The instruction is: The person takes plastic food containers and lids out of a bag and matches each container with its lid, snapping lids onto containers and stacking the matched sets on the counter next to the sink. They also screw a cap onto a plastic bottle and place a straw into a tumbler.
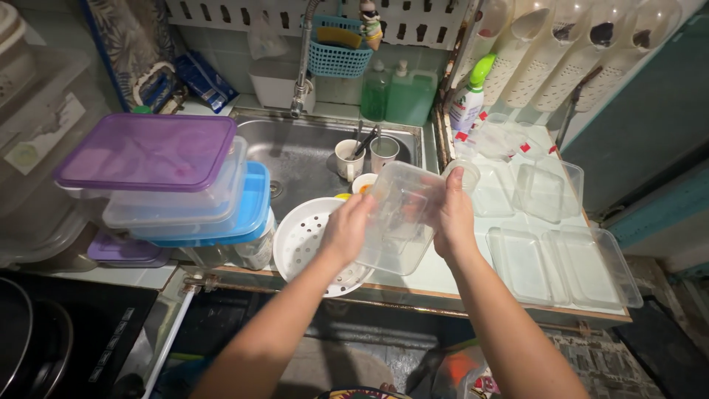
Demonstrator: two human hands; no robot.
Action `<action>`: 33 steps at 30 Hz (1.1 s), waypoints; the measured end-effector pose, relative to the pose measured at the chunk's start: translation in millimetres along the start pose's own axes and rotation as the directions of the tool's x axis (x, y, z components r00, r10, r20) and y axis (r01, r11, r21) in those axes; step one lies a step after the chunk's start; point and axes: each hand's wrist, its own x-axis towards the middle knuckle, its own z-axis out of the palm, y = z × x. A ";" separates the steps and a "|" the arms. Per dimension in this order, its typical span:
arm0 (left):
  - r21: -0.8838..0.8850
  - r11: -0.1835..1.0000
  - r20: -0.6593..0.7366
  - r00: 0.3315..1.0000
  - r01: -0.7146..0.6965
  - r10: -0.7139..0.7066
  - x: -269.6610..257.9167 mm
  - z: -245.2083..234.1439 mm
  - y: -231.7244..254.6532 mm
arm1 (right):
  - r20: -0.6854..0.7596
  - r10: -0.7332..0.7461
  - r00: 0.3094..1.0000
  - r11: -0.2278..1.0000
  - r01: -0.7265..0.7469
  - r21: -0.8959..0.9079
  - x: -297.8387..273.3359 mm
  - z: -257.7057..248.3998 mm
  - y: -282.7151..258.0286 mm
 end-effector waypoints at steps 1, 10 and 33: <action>-0.163 0.986 0.021 0.999 0.028 -0.025 9.4 -4.6 4.6 | -0.005 -0.005 1.000 1.000 0.005 -0.015 -1.5 2.6 -0.5; -0.072 0.997 -0.132 0.991 -0.010 0.000 32.3 -20.9 61.4 | 0.069 -0.160 0.985 0.985 0.164 -0.061 -6.2 33.6 10.8; 0.727 0.681 0.224 0.968 -0.089 -0.113 4.7 -52.6 -109.2 | 0.371 -0.056 0.927 0.371 0.364 -0.854 35.2 54.6 122.4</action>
